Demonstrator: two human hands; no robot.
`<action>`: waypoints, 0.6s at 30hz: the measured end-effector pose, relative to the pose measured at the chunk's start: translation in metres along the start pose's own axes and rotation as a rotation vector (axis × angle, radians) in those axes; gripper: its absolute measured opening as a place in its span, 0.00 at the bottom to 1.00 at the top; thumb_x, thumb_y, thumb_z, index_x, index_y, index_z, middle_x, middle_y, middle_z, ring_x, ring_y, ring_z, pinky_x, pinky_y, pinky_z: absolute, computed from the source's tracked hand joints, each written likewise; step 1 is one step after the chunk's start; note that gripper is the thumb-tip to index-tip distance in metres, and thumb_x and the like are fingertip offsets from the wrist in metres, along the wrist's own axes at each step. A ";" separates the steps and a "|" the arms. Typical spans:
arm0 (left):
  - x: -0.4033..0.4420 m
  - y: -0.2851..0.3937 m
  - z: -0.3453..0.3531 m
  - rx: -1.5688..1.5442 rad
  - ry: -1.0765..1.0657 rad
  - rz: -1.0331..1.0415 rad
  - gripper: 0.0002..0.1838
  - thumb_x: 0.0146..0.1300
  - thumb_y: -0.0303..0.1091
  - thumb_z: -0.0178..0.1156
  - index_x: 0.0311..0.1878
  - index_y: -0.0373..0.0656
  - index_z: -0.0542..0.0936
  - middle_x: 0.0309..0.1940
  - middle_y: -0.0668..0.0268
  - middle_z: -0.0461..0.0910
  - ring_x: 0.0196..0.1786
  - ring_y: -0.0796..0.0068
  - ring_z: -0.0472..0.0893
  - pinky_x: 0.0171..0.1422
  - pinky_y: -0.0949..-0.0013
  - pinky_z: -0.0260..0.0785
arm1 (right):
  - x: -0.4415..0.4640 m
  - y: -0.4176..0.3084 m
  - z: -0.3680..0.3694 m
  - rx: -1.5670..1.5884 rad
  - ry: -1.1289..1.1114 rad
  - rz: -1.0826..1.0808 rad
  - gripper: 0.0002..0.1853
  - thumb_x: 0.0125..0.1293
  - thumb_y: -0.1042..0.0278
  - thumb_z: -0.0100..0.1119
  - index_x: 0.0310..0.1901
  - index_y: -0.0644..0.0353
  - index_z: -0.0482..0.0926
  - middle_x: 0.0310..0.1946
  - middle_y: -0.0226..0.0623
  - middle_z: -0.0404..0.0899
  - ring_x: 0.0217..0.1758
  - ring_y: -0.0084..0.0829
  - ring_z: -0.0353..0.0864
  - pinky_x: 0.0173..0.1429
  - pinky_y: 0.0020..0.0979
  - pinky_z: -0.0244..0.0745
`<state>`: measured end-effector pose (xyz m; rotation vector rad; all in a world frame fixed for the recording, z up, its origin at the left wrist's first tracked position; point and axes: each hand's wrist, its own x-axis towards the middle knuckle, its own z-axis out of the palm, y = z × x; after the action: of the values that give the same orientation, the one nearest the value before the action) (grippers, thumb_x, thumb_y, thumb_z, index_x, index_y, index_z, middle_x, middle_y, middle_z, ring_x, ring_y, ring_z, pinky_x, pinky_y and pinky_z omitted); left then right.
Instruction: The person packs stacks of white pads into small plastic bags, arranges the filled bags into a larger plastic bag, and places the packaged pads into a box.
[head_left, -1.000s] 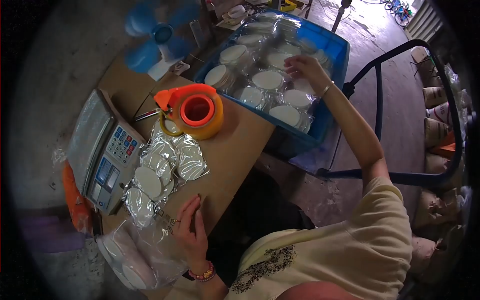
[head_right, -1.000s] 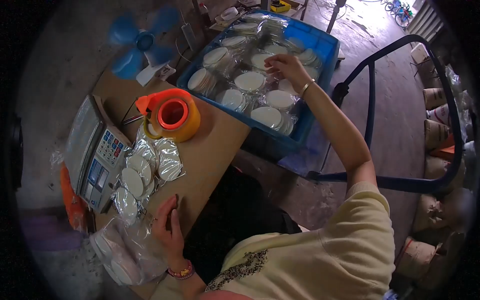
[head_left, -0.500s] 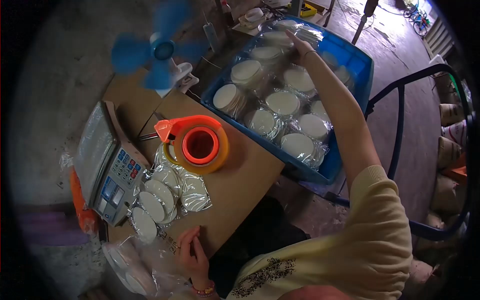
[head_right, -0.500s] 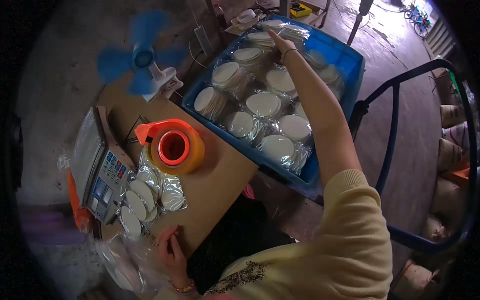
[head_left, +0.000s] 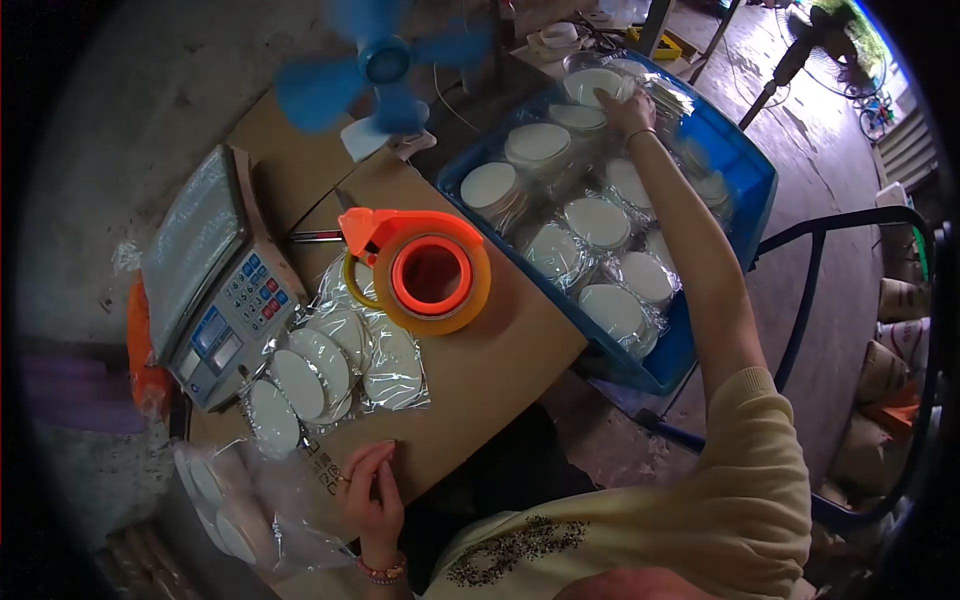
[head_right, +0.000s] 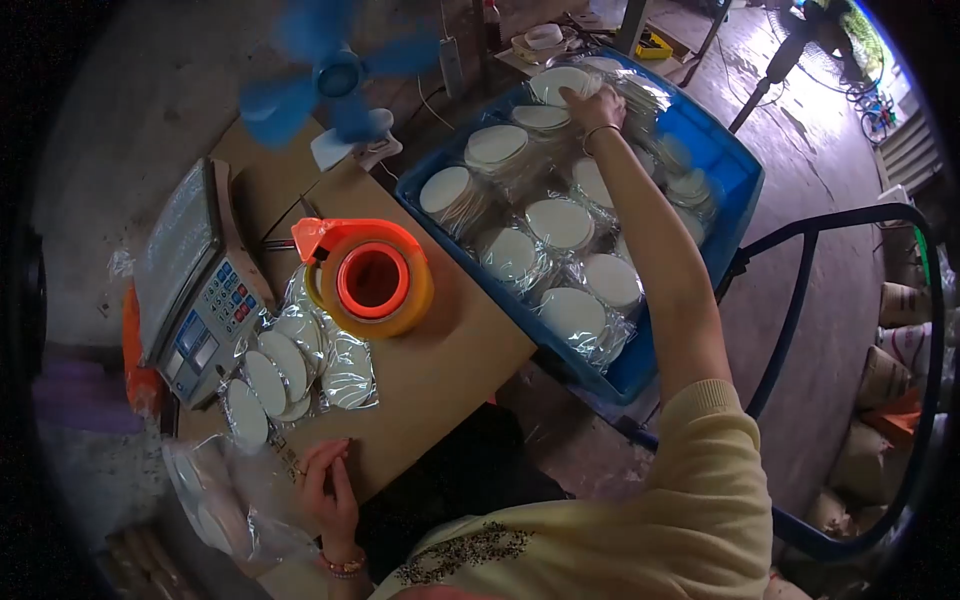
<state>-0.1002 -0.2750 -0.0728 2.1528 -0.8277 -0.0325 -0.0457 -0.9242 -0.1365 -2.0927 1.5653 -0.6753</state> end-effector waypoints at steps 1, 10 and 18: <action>0.000 -0.001 0.001 -0.007 0.006 0.021 0.10 0.68 0.17 0.55 0.47 0.34 0.83 0.44 0.56 0.83 0.42 0.66 0.83 0.48 0.68 0.76 | 0.000 0.000 0.000 0.059 0.000 -0.041 0.48 0.49 0.38 0.76 0.64 0.67 0.73 0.62 0.58 0.76 0.63 0.50 0.80 0.67 0.40 0.76; 0.001 -0.002 -0.003 -0.019 0.055 0.048 0.11 0.64 0.18 0.60 0.46 0.40 0.85 0.46 0.59 0.85 0.45 0.62 0.85 0.50 0.68 0.77 | 0.099 0.075 0.018 0.656 -0.078 0.162 0.47 0.48 0.52 0.83 0.68 0.58 0.68 0.60 0.45 0.75 0.54 0.35 0.78 0.48 0.39 0.83; -0.006 -0.016 -0.003 -0.052 0.107 0.154 0.12 0.65 0.25 0.63 0.50 0.45 0.85 0.45 0.62 0.84 0.41 0.60 0.84 0.44 0.63 0.75 | -0.107 0.062 -0.134 1.587 -0.488 0.098 0.30 0.70 0.59 0.60 0.71 0.59 0.67 0.69 0.47 0.71 0.69 0.45 0.73 0.72 0.51 0.70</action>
<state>-0.0952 -0.2624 -0.0828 2.0182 -0.9180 0.1371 -0.2005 -0.8444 -0.0821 -0.8174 0.4147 -0.8316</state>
